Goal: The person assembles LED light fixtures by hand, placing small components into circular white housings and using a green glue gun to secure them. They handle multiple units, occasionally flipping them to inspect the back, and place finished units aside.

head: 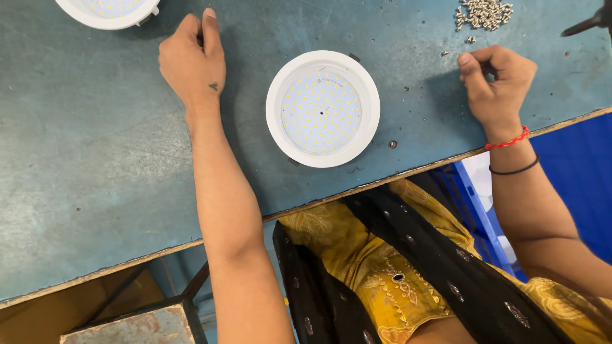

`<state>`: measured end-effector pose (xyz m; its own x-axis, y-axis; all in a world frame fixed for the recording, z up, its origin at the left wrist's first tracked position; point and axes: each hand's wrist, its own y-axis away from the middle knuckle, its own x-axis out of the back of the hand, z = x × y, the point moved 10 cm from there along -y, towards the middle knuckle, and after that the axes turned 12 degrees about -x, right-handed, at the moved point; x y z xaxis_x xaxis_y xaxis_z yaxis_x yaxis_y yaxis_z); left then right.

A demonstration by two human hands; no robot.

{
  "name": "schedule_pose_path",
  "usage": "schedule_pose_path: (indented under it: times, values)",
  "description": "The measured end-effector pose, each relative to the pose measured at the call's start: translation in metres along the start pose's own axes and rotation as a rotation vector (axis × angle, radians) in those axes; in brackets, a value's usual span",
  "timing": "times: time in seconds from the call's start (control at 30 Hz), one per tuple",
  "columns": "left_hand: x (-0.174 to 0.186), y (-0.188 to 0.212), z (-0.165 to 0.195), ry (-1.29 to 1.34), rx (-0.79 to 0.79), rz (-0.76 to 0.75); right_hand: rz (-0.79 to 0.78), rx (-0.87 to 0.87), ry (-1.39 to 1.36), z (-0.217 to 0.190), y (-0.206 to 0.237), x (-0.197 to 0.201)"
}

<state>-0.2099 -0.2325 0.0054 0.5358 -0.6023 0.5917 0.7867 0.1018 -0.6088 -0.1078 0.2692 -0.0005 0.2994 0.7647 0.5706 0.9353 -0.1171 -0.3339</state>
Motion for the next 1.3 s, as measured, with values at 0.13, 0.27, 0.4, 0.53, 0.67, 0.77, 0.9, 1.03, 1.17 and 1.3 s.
schedule_pose_path:
  times: [0.13, 0.27, 0.4, 0.53, 0.67, 0.77, 0.9, 1.03, 1.17, 1.3]
  values:
    - [0.000, 0.000, 0.001, -0.001, 0.008, -0.011, 0.008, 0.024, 0.039, -0.003, 0.000, -0.002]
    - [0.002, 0.000, 0.003, 0.004, 0.010, -0.011, 0.009, 0.027, 0.018, -0.005, 0.000, -0.002]
    - [0.002, -0.001, 0.004, -0.018, 0.003, -0.026, 0.025, 0.016, 0.054, -0.005, 0.000, -0.003]
    - [-0.001, 0.000, 0.000, 0.016, 0.056, -0.048, 0.018, 0.015, 0.036, -0.005, 0.000, -0.004]
    - [-0.001, 0.000, 0.001, -0.001, 0.032, -0.036, 0.007, 0.022, 0.033, -0.006, 0.000, -0.004]
    - [-0.001, 0.000, 0.002, -0.019, 0.022, -0.033, 0.005, 0.025, 0.042, -0.007, 0.000, -0.004]
    - [-0.001, 0.000, 0.002, -0.035, 0.026, -0.042, 0.004, 0.020, 0.053, -0.011, 0.000, -0.003]
    - [0.005, -0.005, 0.015, -0.078, -0.044, 0.009, 0.024, 0.042, 0.127, -0.015, 0.000, -0.002]
    - [0.009, -0.010, 0.020, -0.136, 0.012, -0.012, 0.030, -0.041, 0.005, 0.001, -0.005, -0.004]
    - [0.011, -0.012, 0.025, -0.105, 0.053, -0.051, 0.079, -0.139, -0.443, 0.017, -0.020, 0.017]
